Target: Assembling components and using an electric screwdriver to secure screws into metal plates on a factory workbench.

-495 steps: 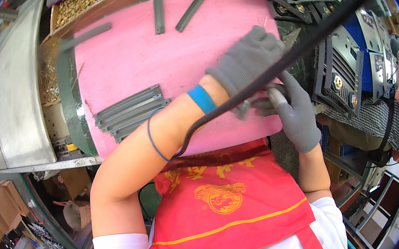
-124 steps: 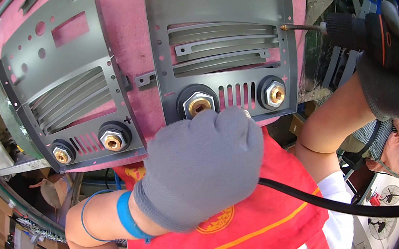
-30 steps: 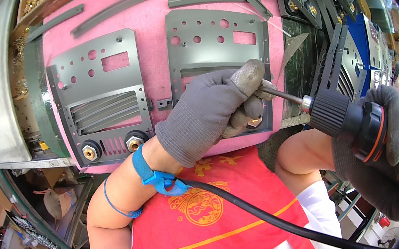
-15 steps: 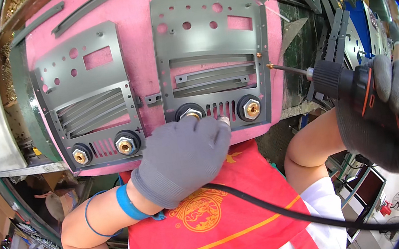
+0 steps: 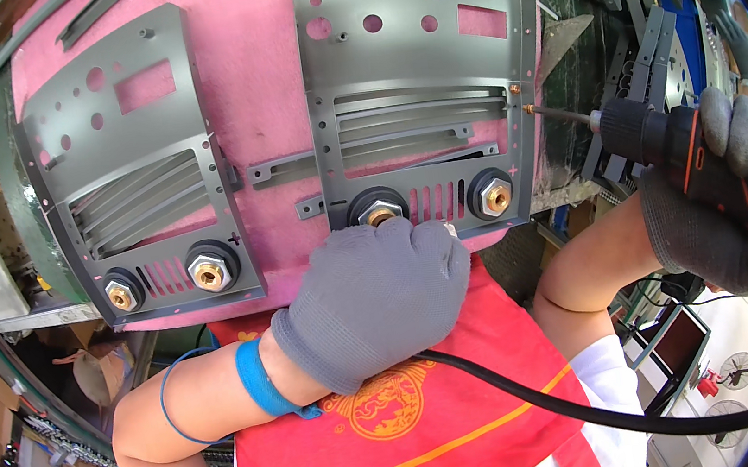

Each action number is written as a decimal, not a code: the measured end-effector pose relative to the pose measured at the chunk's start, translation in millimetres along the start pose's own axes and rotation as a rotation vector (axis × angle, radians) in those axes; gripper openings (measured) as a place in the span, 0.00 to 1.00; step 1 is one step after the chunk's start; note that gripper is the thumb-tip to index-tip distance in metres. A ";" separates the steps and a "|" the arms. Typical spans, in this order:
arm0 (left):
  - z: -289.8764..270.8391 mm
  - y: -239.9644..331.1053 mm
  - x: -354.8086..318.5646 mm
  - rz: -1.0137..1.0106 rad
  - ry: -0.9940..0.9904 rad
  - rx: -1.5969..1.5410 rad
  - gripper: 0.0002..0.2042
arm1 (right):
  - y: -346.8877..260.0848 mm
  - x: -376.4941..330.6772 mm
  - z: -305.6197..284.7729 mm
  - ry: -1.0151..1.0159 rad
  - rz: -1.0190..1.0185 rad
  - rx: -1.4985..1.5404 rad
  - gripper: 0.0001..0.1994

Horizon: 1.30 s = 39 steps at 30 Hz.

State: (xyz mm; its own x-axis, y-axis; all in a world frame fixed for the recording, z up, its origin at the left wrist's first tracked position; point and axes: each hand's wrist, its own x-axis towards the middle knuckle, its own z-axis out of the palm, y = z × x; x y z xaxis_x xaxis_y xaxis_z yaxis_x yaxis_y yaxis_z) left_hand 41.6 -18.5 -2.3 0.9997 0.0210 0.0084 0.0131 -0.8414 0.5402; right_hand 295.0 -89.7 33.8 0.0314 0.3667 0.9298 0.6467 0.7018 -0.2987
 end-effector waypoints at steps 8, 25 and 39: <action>0.6 -2.5 1.5 0.010 0.025 -0.034 0.19 | -48.3 17.5 -45.8 -0.022 1.140 0.403 0.15; 9.9 4.2 -5.5 -0.010 -0.043 -0.041 0.11 | -53.2 -3.4 -78.5 -0.075 1.109 0.387 0.13; -31.3 -21.1 40.9 -0.589 0.112 -1.541 0.15 | -32.3 43.4 -1.3 0.091 0.531 0.824 0.14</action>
State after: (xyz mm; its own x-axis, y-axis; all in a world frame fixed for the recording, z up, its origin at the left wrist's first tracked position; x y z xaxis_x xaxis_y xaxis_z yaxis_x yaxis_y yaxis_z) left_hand 81.7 17.0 13.1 0.8571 0.2164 -0.4674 0.2684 0.5869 0.7639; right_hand 276.5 -97.2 84.1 0.2450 0.7333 0.6342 -0.2009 0.6784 -0.7067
